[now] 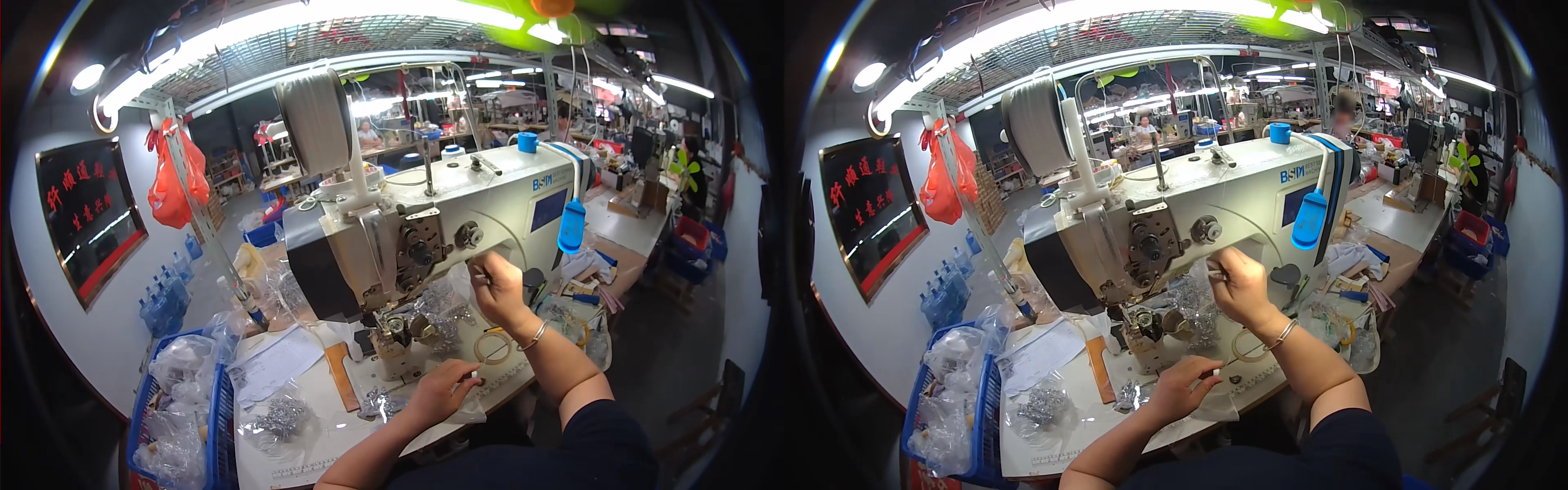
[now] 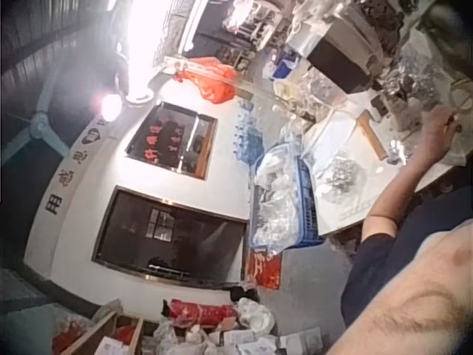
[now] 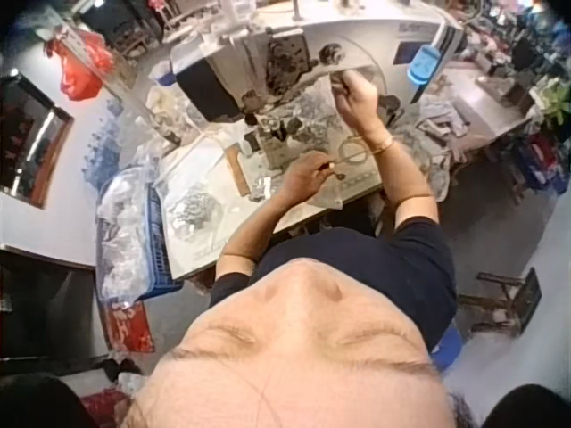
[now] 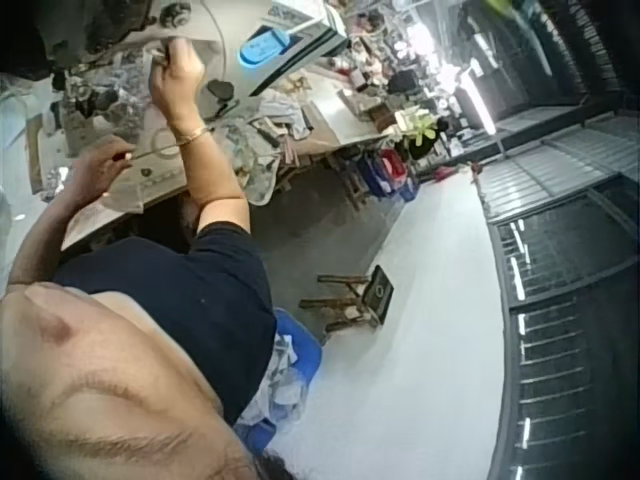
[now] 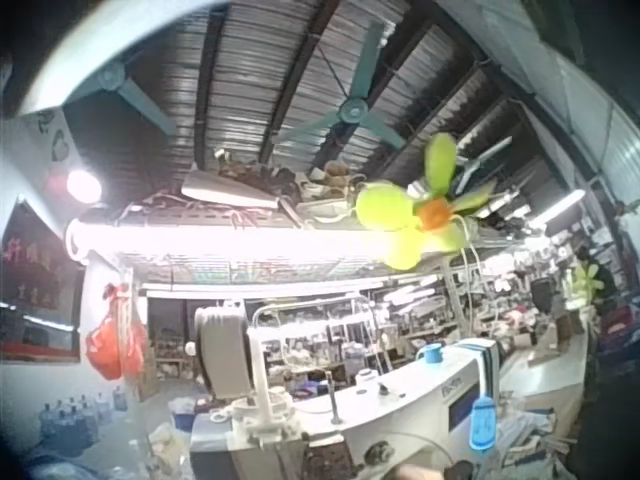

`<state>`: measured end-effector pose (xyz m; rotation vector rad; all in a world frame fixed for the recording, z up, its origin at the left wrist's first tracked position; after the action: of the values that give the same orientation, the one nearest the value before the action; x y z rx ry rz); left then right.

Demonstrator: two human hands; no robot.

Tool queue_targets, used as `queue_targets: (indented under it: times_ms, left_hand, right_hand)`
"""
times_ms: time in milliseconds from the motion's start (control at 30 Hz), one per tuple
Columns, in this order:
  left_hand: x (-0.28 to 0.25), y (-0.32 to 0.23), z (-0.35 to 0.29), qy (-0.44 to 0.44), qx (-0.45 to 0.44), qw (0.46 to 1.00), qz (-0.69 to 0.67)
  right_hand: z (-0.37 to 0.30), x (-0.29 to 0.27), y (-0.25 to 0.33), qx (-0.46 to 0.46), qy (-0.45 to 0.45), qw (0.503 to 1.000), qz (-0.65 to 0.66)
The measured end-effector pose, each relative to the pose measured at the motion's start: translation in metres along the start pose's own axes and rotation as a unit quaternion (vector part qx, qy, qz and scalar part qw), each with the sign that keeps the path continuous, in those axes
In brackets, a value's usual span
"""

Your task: The person sews small, shiny, silver star-shaped decorations onto clear plastic bags using a sewing machine. They repeatedly pick up a star, place it on a bag, and run the bag under the machine's needle to attach it. The person also uses scissors to trim excess thread after sewing.

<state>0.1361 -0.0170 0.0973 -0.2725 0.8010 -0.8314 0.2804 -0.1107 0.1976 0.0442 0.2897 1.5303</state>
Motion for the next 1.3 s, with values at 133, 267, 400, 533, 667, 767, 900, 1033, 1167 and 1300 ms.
queue_targets:
  times_ms: [133,267,400,533,667,767,900,1033,1167,1300]
  left_hand:
    - [0.003,0.006,0.011,0.006,-0.030,0.999,-0.017]
    - [0.001,0.007,0.016,-0.013,-0.006,1.000,-0.011]
    - [0.009,0.018,0.031,-0.044,-0.068,0.994,-0.070]
    - [0.028,0.044,0.016,-0.003,0.019,0.999,0.043]
    - [0.018,0.051,-0.009,0.016,0.015,0.994,0.110]
    - [0.017,0.046,-0.007,0.026,-0.001,0.993,0.113]
    - [0.015,0.054,-0.025,0.027,-0.023,0.994,0.103]
    - [0.005,0.060,-0.041,-0.060,-0.092,0.987,0.121]
    - [0.024,0.044,-0.024,-0.078,0.002,0.978,0.193]
    - [0.049,0.045,-0.013,-0.064,0.003,0.981,0.185]
  right_hand:
    - [0.041,-0.007,-0.011,0.123,-0.081,0.989,0.029]
    - [-0.003,0.004,-0.010,0.034,-0.030,0.998,0.038]
    - [0.046,-0.008,0.005,0.091,-0.082,0.992,-0.005]
    - [0.005,-0.011,-0.031,0.289,0.055,0.939,0.178]
    - [0.005,-0.043,-0.040,0.257,0.279,0.915,0.136]
    - [0.038,-0.046,-0.024,0.247,0.350,0.900,0.086]
    - [0.042,-0.033,-0.024,0.236,0.343,0.909,0.028]
    - [-0.021,-0.041,-0.041,0.319,0.327,0.859,0.233]
    - [-0.139,-0.008,-0.022,0.397,0.361,0.793,0.287]
    - [-0.173,-0.012,-0.030,0.429,0.301,0.820,0.231]
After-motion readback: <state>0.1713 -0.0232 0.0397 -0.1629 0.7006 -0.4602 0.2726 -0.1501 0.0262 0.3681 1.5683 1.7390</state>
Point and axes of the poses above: each hand's wrist, its own z-axis towards the middle knuckle, its own x-axis out of the palm, y = z × x, the point moved 2 cm from there along z, towards the middle knuckle, and after that the axes turned 1 degree about -z, right-handed, at the moved point
